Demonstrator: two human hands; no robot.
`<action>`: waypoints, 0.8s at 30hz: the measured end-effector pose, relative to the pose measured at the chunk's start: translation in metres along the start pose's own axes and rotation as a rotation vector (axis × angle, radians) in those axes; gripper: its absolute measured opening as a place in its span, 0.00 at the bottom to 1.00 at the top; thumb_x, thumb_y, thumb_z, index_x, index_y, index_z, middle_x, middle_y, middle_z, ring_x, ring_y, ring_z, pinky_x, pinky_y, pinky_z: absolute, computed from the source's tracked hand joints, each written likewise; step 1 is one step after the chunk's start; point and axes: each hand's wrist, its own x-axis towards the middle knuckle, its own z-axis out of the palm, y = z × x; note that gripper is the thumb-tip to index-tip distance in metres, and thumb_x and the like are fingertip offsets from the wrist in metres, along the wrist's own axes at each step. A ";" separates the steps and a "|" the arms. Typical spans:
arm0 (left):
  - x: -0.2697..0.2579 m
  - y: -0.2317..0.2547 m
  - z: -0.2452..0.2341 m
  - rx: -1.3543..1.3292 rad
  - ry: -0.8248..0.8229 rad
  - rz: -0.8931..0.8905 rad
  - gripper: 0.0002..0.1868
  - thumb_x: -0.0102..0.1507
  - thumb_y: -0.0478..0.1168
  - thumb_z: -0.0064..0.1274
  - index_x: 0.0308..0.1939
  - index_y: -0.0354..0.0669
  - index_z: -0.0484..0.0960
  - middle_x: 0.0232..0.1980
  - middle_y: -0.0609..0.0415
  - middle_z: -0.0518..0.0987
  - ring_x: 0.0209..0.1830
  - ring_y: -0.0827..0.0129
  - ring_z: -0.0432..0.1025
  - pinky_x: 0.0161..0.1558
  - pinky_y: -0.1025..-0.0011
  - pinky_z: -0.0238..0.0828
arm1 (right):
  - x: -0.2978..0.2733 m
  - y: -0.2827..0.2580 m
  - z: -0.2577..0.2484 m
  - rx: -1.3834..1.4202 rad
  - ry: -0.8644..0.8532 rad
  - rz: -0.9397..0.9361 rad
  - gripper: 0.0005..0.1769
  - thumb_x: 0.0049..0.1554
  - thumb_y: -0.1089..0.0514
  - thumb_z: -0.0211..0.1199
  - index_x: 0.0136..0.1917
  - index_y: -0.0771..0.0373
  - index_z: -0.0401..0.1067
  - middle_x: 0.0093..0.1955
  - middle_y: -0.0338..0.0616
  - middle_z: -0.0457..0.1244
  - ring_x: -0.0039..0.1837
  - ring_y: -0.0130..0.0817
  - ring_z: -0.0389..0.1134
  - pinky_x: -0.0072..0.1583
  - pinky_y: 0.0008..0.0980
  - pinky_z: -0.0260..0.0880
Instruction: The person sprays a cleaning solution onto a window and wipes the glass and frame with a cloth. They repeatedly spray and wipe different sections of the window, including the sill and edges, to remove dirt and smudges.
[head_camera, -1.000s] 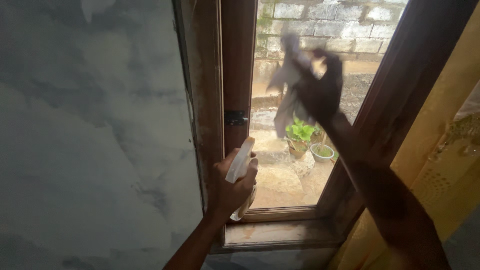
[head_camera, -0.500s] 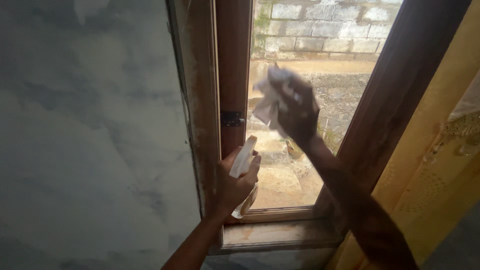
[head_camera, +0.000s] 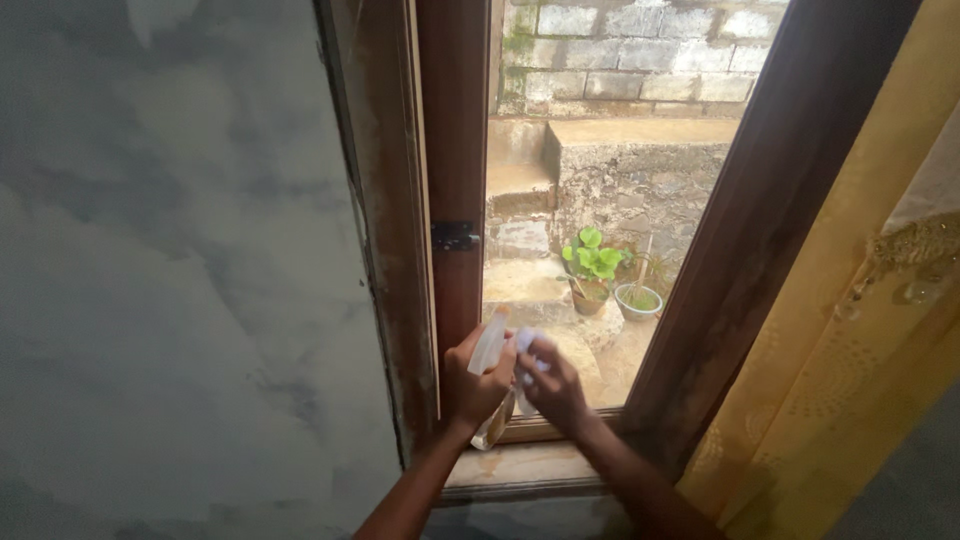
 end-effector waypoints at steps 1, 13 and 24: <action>-0.002 -0.003 0.002 0.008 0.008 0.016 0.08 0.61 0.37 0.58 0.40 0.37 0.84 0.26 0.51 0.83 0.26 0.72 0.82 0.27 0.72 0.77 | -0.012 -0.003 0.004 0.036 -0.025 0.003 0.21 0.48 0.69 0.70 0.56 0.62 0.75 0.56 0.50 0.63 0.48 0.42 0.72 0.44 0.34 0.79; 0.002 0.002 0.013 0.027 -0.072 -0.091 0.09 0.62 0.39 0.56 0.43 0.38 0.84 0.21 0.51 0.81 0.21 0.71 0.81 0.24 0.71 0.75 | 0.009 0.037 -0.031 -0.129 0.078 0.074 0.25 0.48 0.69 0.69 0.59 0.56 0.75 0.55 0.50 0.62 0.45 0.44 0.72 0.42 0.39 0.75; 0.016 0.010 0.063 -0.116 -0.155 -0.083 0.09 0.64 0.38 0.57 0.44 0.37 0.83 0.20 0.54 0.78 0.19 0.73 0.77 0.22 0.72 0.72 | 0.115 0.075 -0.168 -0.538 0.205 0.202 0.21 0.59 0.61 0.62 0.66 0.61 0.73 0.61 0.52 0.61 0.63 0.51 0.66 0.62 0.50 0.72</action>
